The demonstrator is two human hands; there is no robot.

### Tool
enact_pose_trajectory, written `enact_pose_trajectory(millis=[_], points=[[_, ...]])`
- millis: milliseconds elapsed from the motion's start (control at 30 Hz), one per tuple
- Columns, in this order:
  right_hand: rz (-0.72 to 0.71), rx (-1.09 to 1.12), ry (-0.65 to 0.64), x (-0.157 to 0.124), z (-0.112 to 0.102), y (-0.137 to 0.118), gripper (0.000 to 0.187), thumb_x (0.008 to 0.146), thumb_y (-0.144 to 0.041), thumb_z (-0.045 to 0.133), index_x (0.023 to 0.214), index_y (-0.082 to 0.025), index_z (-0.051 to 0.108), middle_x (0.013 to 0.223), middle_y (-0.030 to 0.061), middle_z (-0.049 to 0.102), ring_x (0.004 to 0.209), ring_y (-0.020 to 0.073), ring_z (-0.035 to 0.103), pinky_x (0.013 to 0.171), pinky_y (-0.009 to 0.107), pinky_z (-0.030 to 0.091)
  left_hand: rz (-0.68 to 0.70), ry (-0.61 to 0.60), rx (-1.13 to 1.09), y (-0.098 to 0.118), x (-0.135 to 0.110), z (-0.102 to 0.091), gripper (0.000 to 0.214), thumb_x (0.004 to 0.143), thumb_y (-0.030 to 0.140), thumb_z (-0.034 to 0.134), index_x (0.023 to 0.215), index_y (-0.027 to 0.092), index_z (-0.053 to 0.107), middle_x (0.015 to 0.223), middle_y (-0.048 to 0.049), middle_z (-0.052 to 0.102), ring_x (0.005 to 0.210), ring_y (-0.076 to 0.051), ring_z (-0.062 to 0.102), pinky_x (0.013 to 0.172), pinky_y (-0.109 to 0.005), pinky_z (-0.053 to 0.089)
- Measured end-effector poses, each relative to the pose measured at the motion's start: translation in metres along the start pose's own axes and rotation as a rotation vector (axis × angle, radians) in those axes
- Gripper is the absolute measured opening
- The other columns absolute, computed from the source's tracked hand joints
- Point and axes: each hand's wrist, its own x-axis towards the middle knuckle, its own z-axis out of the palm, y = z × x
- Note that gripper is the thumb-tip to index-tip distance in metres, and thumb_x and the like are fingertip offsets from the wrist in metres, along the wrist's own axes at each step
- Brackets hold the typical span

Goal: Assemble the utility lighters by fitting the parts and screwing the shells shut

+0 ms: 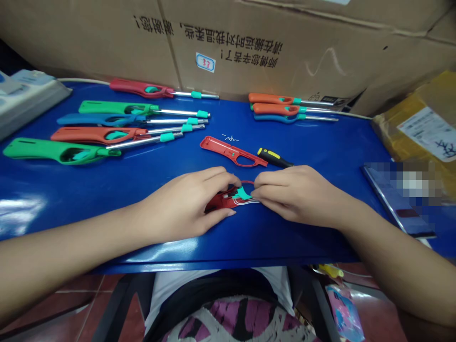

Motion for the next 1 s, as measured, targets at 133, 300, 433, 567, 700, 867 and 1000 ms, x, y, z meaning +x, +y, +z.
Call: enact_pose_trajectory(millis=[133,300,433,567,700,867,1000], points=[[-0.001,0.035,-0.029,-0.0016,-0.0022,0.0022,0.027,0.104,-0.018,0.047,0.097,-0.019,0.072,0.094,0.0006,0.07,0.07,0.0131,0.056,0.061,0.031,0.034,0.009,0.002,0.011,0.0017,-0.0005,-0.0007,0.036,0.095,0.025,0.066,0.13,0.018,0.059,0.113,-0.0044,0.066,0.102,-0.02,0.066,0.084,-0.031,0.052],[0.06,0.162,-0.07,-0.0021,-0.0046,0.0029,0.023,0.102,-0.016,0.05,0.098,-0.02,0.072,0.092,0.0005,0.067,0.076,0.013,0.059,0.063,0.029,0.036,0.043,0.001,0.025,0.0024,-0.0008,-0.0007,0.041,0.098,0.023,0.062,0.138,0.022,0.056,0.116,-0.0049,0.065,0.104,-0.02,0.066,0.085,-0.031,0.054],[0.15,0.242,-0.068,-0.0011,-0.0058,0.0004,0.019,0.102,-0.02,0.054,0.096,-0.02,0.072,0.096,0.0006,0.069,0.079,0.0129,0.062,0.066,0.028,0.039,0.086,-0.005,0.099,-0.0002,-0.001,0.0004,0.04,0.102,0.025,0.055,0.141,0.028,0.059,0.12,-0.0072,0.063,0.105,-0.022,0.065,0.09,-0.036,0.056],[0.224,0.269,-0.012,-0.0005,-0.0072,-0.0018,0.014,0.101,-0.027,0.056,0.1,-0.02,0.069,0.1,0.0028,0.068,0.083,0.0143,0.063,0.068,0.027,0.041,0.087,0.006,0.146,-0.0014,-0.0013,0.0009,0.039,0.102,0.026,0.054,0.14,0.027,0.063,0.117,-0.0086,0.063,0.103,-0.022,0.065,0.089,-0.037,0.058],[0.196,0.256,-0.063,-0.0009,-0.0074,-0.0019,0.013,0.1,-0.03,0.059,0.094,-0.02,0.066,0.097,0.0032,0.067,0.08,0.0144,0.061,0.066,0.027,0.041,0.097,0.009,0.157,-0.001,-0.0012,0.0007,0.038,0.103,0.026,0.052,0.14,0.025,0.063,0.117,-0.0099,0.064,0.105,-0.023,0.065,0.09,-0.037,0.057],[0.158,0.298,-0.102,-0.0011,-0.0062,-0.0002,0.013,0.101,-0.025,0.057,0.097,-0.018,0.067,0.1,0.004,0.066,0.081,0.0143,0.062,0.069,0.027,0.044,0.069,-0.015,0.185,-0.0014,0.0007,-0.0016,0.036,0.102,0.027,0.054,0.136,0.025,0.064,0.119,-0.01,0.062,0.107,-0.025,0.063,0.09,-0.039,0.056],[0.141,0.331,-0.073,-0.0003,-0.0068,0.0009,0.013,0.102,-0.023,0.055,0.1,-0.019,0.066,0.103,0.0049,0.066,0.087,0.0157,0.063,0.075,0.028,0.047,0.057,-0.038,0.162,-0.0023,0.0021,-0.0034,0.035,0.101,0.026,0.054,0.135,0.024,0.062,0.12,-0.009,0.061,0.107,-0.025,0.062,0.091,-0.039,0.054]])
